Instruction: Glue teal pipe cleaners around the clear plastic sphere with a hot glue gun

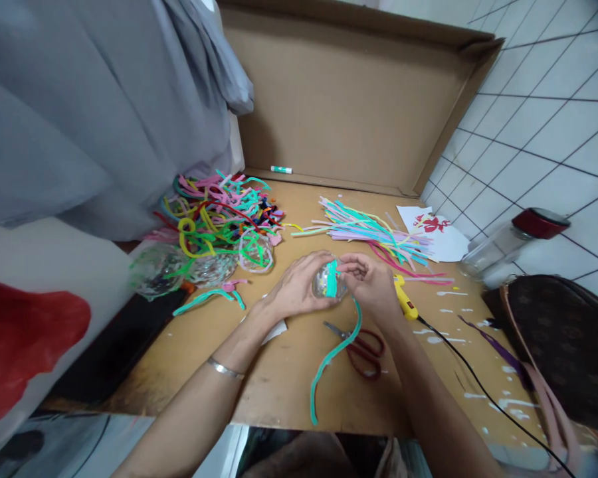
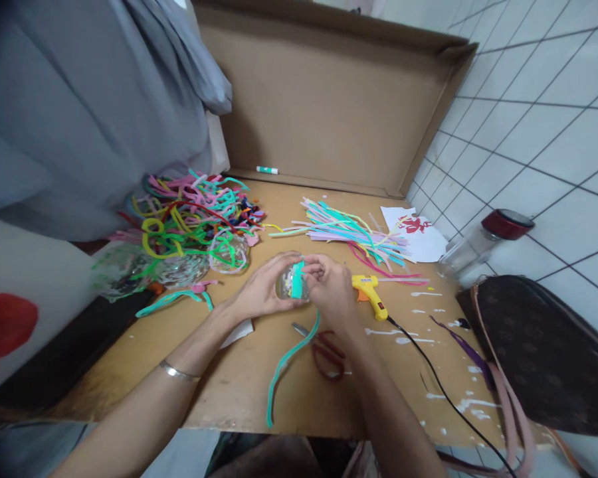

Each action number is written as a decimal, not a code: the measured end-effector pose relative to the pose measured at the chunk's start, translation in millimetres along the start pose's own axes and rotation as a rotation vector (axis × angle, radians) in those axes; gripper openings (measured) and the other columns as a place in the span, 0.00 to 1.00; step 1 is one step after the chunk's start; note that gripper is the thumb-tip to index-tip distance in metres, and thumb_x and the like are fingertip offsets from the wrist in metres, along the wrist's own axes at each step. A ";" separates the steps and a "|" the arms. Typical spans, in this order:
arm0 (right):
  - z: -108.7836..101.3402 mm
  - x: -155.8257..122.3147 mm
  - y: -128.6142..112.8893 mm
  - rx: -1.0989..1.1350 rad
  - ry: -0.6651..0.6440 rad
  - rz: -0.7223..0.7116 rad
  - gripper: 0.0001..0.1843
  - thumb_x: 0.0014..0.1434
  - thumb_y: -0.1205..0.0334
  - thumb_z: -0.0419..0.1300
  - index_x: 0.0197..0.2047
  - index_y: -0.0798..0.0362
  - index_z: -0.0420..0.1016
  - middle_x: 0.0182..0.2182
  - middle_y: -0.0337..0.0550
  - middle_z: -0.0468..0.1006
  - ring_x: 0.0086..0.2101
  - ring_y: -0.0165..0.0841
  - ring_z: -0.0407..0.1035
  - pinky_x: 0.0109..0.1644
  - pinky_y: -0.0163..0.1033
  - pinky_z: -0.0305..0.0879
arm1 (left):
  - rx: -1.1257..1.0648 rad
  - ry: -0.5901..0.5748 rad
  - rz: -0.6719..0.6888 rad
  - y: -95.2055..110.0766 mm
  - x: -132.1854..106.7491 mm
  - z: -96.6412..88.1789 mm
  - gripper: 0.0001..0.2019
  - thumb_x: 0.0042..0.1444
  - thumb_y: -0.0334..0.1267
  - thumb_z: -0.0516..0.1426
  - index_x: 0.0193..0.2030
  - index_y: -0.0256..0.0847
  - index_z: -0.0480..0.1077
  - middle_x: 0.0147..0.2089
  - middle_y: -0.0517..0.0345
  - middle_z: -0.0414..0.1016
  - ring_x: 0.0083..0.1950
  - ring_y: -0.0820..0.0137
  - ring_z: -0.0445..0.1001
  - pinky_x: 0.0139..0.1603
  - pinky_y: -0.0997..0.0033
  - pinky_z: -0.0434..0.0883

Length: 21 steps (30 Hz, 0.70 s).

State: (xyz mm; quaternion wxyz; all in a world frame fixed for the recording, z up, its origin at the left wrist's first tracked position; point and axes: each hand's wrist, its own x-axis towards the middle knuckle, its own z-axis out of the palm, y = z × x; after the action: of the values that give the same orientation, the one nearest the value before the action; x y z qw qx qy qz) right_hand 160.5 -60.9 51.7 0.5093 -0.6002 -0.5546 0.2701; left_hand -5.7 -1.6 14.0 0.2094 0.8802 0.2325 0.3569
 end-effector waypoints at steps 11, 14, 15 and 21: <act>-0.6 0.5 -2.7 -0.008 -0.001 0.010 0.13 0.45 0.67 0.59 0.37 0.54 0.75 0.29 0.42 0.81 0.30 0.32 0.76 0.35 0.36 0.73 | 0.029 -0.012 -0.021 2.0 0.2 -0.8 0.37 0.46 0.45 0.67 0.62 0.42 0.61 0.63 0.43 0.68 0.64 0.53 0.68 0.64 0.52 0.66; -0.3 0.1 -3.9 0.002 0.002 0.006 0.12 0.45 0.67 0.59 0.37 0.54 0.75 0.29 0.42 0.81 0.30 0.32 0.76 0.36 0.37 0.73 | 0.062 -0.012 -0.065 2.2 -0.2 -0.6 0.40 0.45 0.47 0.68 0.63 0.41 0.59 0.61 0.43 0.69 0.61 0.53 0.70 0.62 0.52 0.68; -0.2 0.1 -4.1 0.001 0.003 0.005 0.12 0.45 0.67 0.59 0.37 0.54 0.75 0.29 0.42 0.81 0.30 0.32 0.76 0.36 0.37 0.73 | 0.074 -0.010 -0.080 2.2 -0.3 -0.6 0.40 0.45 0.48 0.68 0.63 0.41 0.58 0.61 0.43 0.69 0.60 0.53 0.71 0.61 0.52 0.68; -0.6 1.0 -0.4 -0.027 -0.011 -0.012 0.15 0.45 0.69 0.58 0.38 0.54 0.76 0.30 0.41 0.81 0.30 0.32 0.76 0.37 0.37 0.72 | 0.059 -0.014 -0.013 0.1 -1.4 1.2 0.37 0.48 0.49 0.66 0.62 0.43 0.58 0.64 0.44 0.66 0.64 0.53 0.67 0.64 0.52 0.66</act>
State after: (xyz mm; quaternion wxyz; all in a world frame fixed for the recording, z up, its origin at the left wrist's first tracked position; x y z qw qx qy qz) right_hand 161.1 -60.2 52.6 0.4999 -0.6020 -0.5646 0.2628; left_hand -5.7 -2.7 12.6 0.1873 0.8870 0.2471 0.3422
